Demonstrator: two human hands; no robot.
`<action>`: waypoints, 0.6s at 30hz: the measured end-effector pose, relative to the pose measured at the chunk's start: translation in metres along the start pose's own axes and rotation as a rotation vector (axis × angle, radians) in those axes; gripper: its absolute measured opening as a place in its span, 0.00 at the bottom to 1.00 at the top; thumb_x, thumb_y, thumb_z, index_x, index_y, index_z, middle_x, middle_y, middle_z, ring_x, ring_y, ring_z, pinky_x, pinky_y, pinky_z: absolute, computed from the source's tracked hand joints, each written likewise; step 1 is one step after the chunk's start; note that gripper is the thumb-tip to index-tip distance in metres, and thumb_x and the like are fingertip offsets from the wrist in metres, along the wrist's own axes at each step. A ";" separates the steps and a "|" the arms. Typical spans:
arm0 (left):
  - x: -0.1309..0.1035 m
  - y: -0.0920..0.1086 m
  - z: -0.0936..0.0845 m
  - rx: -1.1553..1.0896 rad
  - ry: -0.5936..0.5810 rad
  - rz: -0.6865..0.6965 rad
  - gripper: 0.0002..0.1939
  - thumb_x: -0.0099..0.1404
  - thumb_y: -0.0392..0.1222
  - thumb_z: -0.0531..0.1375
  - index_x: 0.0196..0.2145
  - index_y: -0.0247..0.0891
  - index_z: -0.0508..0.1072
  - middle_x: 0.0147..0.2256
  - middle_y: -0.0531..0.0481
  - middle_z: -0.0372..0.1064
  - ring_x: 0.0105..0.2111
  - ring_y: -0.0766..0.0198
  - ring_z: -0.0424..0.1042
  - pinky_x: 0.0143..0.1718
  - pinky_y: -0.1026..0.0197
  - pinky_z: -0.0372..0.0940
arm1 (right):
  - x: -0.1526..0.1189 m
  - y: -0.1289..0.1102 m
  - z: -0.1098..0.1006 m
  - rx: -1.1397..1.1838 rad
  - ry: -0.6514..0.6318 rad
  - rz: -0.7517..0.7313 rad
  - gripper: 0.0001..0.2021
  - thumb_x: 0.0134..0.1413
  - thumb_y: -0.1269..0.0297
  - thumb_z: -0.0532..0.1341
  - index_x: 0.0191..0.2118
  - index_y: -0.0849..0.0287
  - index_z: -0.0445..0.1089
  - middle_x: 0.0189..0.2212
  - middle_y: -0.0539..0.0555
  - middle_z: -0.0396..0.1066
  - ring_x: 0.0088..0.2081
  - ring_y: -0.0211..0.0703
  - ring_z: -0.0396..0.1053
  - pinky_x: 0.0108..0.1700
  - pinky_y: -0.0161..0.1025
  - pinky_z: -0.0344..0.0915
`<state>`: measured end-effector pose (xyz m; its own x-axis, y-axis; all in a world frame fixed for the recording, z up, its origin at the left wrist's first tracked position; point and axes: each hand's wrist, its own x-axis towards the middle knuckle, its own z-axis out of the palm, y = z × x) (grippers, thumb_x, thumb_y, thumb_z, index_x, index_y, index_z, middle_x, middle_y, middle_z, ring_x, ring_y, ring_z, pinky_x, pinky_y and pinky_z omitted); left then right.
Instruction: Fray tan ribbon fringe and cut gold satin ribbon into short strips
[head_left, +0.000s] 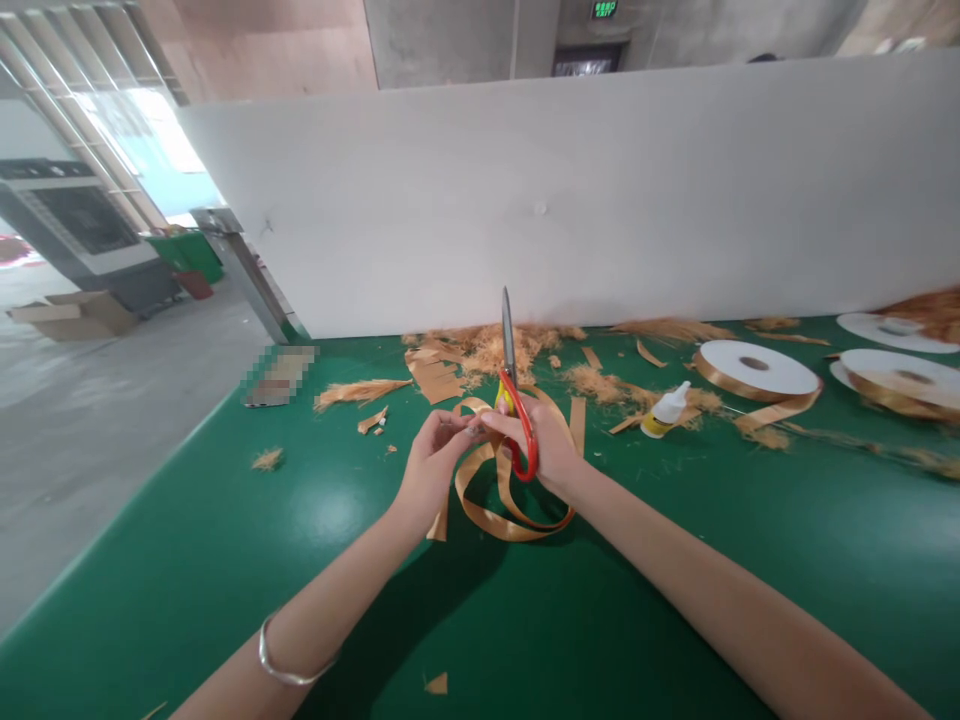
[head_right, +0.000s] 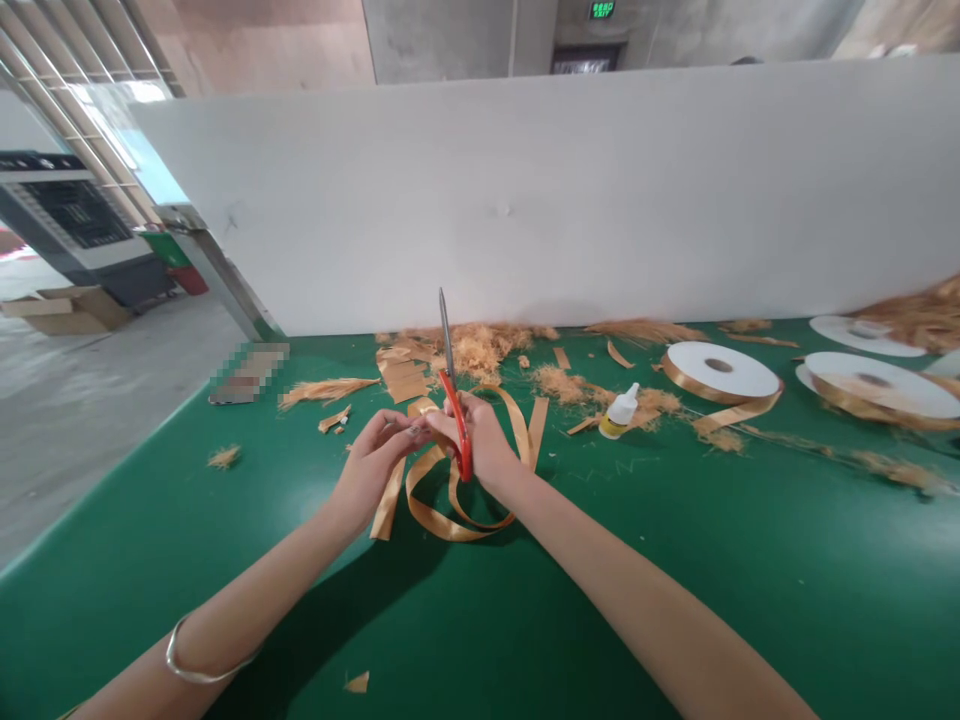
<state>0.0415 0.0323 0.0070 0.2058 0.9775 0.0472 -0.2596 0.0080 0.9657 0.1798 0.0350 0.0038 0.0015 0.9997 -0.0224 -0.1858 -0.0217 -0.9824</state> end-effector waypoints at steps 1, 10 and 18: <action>0.000 0.000 0.000 -0.010 -0.007 0.030 0.11 0.52 0.42 0.64 0.28 0.37 0.64 0.30 0.53 0.70 0.35 0.66 0.71 0.42 0.62 0.63 | -0.002 0.002 0.004 0.006 0.030 0.006 0.18 0.35 0.58 0.67 0.25 0.55 0.54 0.16 0.41 0.53 0.16 0.30 0.54 0.18 0.32 0.55; -0.001 0.005 -0.002 0.128 0.012 0.074 0.07 0.53 0.40 0.63 0.30 0.36 0.70 0.30 0.51 0.72 0.31 0.65 0.71 0.33 0.63 0.66 | -0.013 0.016 0.024 0.060 -0.035 -0.040 0.17 0.38 0.57 0.66 0.26 0.55 0.54 0.17 0.42 0.55 0.16 0.30 0.53 0.18 0.32 0.53; 0.016 0.002 -0.020 0.370 0.089 0.173 0.11 0.53 0.40 0.63 0.35 0.36 0.74 0.29 0.49 0.74 0.33 0.60 0.74 0.37 0.58 0.67 | 0.001 0.001 -0.016 -0.472 -0.011 -0.167 0.21 0.37 0.51 0.66 0.23 0.57 0.54 0.20 0.44 0.53 0.23 0.34 0.53 0.27 0.34 0.54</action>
<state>0.0251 0.0522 0.0048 0.1021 0.9722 0.2106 0.0762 -0.2188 0.9728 0.1955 0.0355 0.0002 -0.0179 0.9897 0.1418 0.2805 0.1411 -0.9494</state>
